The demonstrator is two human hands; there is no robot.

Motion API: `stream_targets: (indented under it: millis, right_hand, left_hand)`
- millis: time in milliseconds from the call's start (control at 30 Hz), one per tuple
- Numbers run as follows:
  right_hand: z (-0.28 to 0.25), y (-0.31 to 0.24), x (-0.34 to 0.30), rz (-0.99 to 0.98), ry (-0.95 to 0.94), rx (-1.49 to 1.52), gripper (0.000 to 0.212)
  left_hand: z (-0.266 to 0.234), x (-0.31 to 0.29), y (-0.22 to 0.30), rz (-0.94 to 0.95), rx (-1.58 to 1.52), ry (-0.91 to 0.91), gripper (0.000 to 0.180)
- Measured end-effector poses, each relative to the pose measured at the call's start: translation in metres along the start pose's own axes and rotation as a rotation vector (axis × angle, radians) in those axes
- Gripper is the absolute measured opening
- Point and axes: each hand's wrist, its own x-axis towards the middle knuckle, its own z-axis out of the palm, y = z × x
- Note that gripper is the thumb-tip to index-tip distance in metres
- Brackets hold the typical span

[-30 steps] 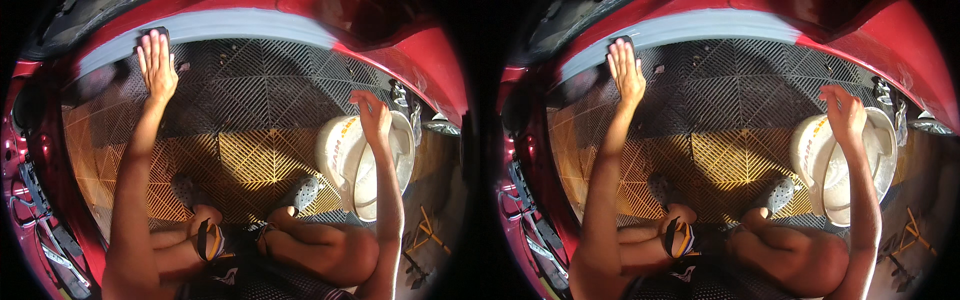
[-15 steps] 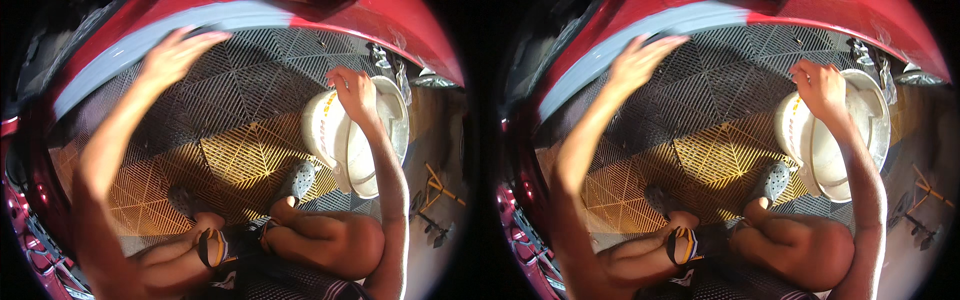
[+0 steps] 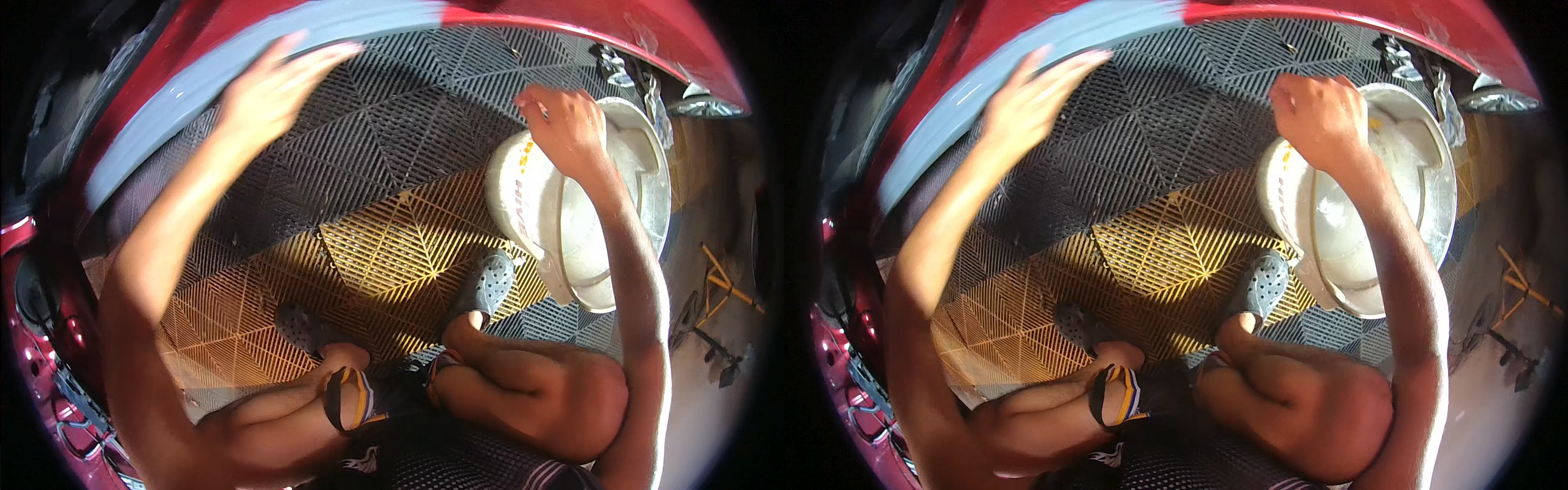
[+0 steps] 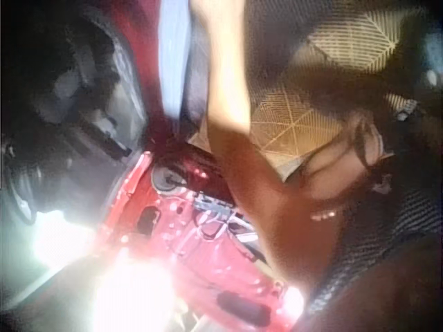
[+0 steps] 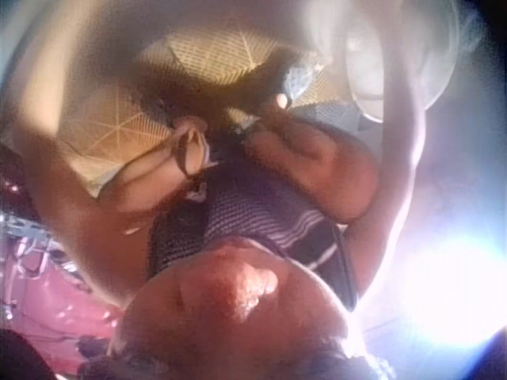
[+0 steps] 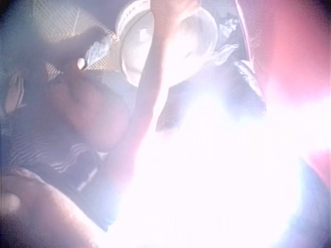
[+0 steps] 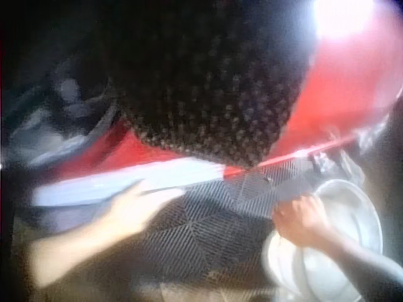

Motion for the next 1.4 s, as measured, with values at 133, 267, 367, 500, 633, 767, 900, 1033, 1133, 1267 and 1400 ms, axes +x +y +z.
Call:
stream_targets:
  millis: [133,267,367,500,633,767,900,1033,1133,1267,1400]
  right_hand:
    - [0.008,-0.011,0.004,-0.012,0.073,0.101,0.021]
    - [0.015,-0.013,0.010,-0.030,0.056,0.082,0.021]
    - [0.007,-0.008,0.006,-0.008,0.022,0.016,0.021]
    - [0.005,-0.006,0.005,-0.047,0.102,0.061,0.021]
    - [0.015,-0.009,0.005,-0.015,0.103,0.117,0.021]
    - [0.009,-0.017,0.006,0.013,0.092,0.070,0.022]
    - [0.012,-0.010,0.010,-0.013,0.091,0.010,0.023]
    - [0.010,-0.005,0.006,-0.029,0.133,0.020,0.023]
    - [0.015,-0.009,0.006,-0.012,0.128,0.038,0.023]
    - [0.016,-0.012,0.009,-0.015,0.101,0.010,0.024]
    - [0.010,-0.010,0.009,-0.011,0.122,0.015,0.024]
  left_hand:
    - [0.031,-0.169,-0.058,-0.019,-0.032,-0.213,0.082]
    - [0.040,-0.110,-0.020,-0.138,-0.174,-0.083,0.078]
    - [0.021,0.025,0.038,-0.234,-0.156,0.156,0.063]
    - [-0.001,0.074,0.050,-0.236,-0.102,0.196,0.060]
    - [0.048,-0.057,0.007,-0.040,0.307,-0.027,0.077]
    - [0.054,-0.083,0.004,-0.086,0.126,-0.098,0.078]
    - [0.023,0.052,0.050,-0.111,0.263,0.064,0.075]
    - [0.002,0.094,0.053,-0.099,0.254,0.113,0.071]
    - [0.024,0.035,0.023,0.046,0.337,0.000,0.074]
    - [0.011,0.041,0.028,0.038,0.193,0.013,0.072]
    - [0.004,0.085,0.034,0.046,0.159,0.070,0.071]
